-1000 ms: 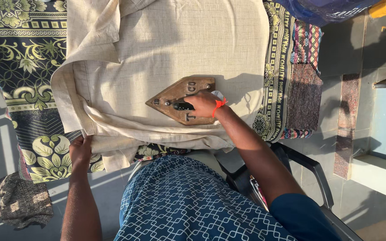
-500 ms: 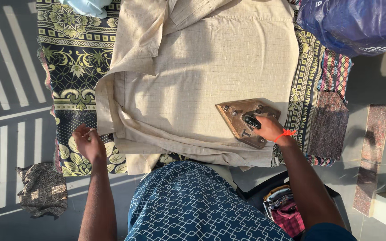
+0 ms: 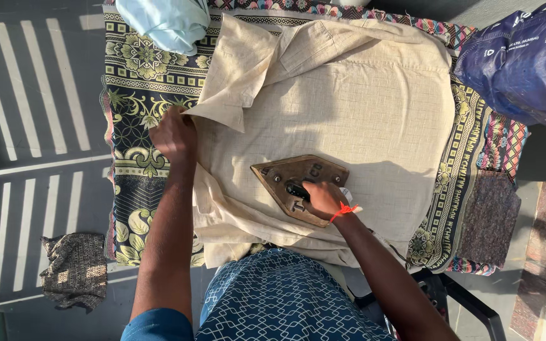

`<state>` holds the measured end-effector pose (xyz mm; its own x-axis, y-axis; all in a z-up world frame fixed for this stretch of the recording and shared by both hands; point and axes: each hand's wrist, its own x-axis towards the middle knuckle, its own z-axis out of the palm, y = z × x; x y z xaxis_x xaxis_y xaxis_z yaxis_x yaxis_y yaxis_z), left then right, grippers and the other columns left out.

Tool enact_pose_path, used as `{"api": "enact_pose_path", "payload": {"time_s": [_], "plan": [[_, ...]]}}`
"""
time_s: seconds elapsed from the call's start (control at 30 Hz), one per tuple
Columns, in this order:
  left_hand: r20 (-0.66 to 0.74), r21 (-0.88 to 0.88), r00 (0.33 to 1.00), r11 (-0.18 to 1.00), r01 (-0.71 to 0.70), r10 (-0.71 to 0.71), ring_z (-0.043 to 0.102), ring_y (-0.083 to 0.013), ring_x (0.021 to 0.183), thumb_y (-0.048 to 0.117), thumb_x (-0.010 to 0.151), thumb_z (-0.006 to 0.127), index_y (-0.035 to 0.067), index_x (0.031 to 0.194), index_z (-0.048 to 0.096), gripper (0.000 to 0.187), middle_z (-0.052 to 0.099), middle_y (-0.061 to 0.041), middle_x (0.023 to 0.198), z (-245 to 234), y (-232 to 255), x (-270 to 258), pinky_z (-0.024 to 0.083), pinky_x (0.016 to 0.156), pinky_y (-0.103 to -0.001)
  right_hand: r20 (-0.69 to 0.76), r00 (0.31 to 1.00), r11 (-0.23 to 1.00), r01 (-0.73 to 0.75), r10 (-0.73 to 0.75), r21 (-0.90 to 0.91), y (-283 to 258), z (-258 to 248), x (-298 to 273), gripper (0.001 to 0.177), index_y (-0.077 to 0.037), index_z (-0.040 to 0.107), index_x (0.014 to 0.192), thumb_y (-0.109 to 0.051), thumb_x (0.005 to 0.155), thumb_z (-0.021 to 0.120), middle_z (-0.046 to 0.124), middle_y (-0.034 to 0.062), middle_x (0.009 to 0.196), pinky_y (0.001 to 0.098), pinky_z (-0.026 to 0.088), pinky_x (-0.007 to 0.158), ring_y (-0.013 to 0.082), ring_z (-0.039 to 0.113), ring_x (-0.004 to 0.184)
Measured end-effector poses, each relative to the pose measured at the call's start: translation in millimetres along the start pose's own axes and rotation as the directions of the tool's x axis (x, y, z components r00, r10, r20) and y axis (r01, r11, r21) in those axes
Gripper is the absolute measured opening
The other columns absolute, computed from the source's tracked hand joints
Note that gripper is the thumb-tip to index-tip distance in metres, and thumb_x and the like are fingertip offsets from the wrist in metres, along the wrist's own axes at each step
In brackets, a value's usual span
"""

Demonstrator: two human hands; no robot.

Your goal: The person irons a shirt by hand on a patterned cloth surface, smoothing the fabric and applying an iron to the sleeves, collar, and torso area.

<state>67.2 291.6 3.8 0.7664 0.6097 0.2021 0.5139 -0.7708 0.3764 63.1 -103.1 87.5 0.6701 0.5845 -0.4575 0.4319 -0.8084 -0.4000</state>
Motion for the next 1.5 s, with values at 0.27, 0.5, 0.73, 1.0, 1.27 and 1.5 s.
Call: {"api": "enact_pose_path", "payload": {"time_s": [0.27,0.5,0.73,1.0,1.27,1.5], "plan": [[0.100,-0.076,0.989,0.990,0.116,-0.108,0.073,-0.0300,0.076,0.017,0.087,0.075,0.016,0.104,0.074,0.016,0.074,-0.008,0.094,-29,4,20,0.057,0.065,-0.044,-0.221,0.970,0.993,-0.091,0.105,0.076,-36,3,102,0.023,-0.006,0.065,0.091,-0.023,0.079,0.076,0.072,0.0187,0.082,0.0534,0.054,0.070,0.0417,0.070,0.081],[0.078,-0.134,0.994,0.989,-0.061,0.072,0.072,-0.0330,0.084,0.021,0.089,0.076,0.009,0.116,0.068,0.030,0.073,-0.014,0.096,-18,-21,-26,0.058,0.073,-0.045,-0.437,0.894,0.945,0.050,0.103,0.323,-27,27,232,0.026,-0.004,0.061,0.096,-0.011,0.075,0.073,0.070,0.0225,0.093,0.0508,0.053,0.077,0.0443,0.067,0.090],[0.115,-0.155,0.993,0.988,-0.021,0.039,0.072,-0.0356,0.089,0.008,0.084,0.071,0.007,0.124,0.066,0.040,0.071,-0.018,0.107,-48,-21,-32,0.059,0.075,-0.047,-0.263,0.948,0.952,-0.102,0.181,0.288,-31,18,185,0.025,-0.004,0.061,0.094,-0.016,0.076,0.074,0.071,0.0210,0.091,0.0510,0.053,0.079,0.0423,0.069,0.090],[0.159,-0.439,0.908,0.852,-0.286,0.387,0.063,-0.0331,0.112,0.010,0.090,0.072,0.010,0.123,0.068,0.034,0.067,-0.012,0.121,-43,115,60,0.054,0.093,-0.044,-0.240,0.955,0.972,-0.124,0.171,0.198,-25,19,45,0.029,-0.008,0.066,0.098,-0.026,0.079,0.077,0.072,0.0188,0.083,0.0499,0.056,0.070,0.0399,0.071,0.078],[0.333,-0.220,0.707,0.780,-0.586,0.624,0.049,-0.0374,0.136,0.032,0.063,0.090,0.009,0.132,0.062,0.077,0.063,-0.012,0.137,78,211,148,0.031,0.105,-0.069,-0.318,0.844,0.889,-0.338,0.432,0.310,-21,27,8,0.028,-0.006,0.066,0.098,-0.023,0.078,0.076,0.072,0.0189,0.081,0.0498,0.055,0.068,0.0394,0.070,0.077],[0.734,0.039,0.605,0.871,-0.490,0.308,0.054,-0.0292,0.129,0.044,0.079,0.086,0.015,0.119,0.073,0.050,0.069,-0.009,0.131,135,217,201,0.020,0.120,-0.064,-0.307,0.824,0.864,-0.376,0.477,0.335,-5,26,26,0.026,-0.005,0.065,0.092,-0.022,0.076,0.076,0.072,0.0185,0.082,0.0499,0.054,0.066,0.0397,0.070,0.076]]}}
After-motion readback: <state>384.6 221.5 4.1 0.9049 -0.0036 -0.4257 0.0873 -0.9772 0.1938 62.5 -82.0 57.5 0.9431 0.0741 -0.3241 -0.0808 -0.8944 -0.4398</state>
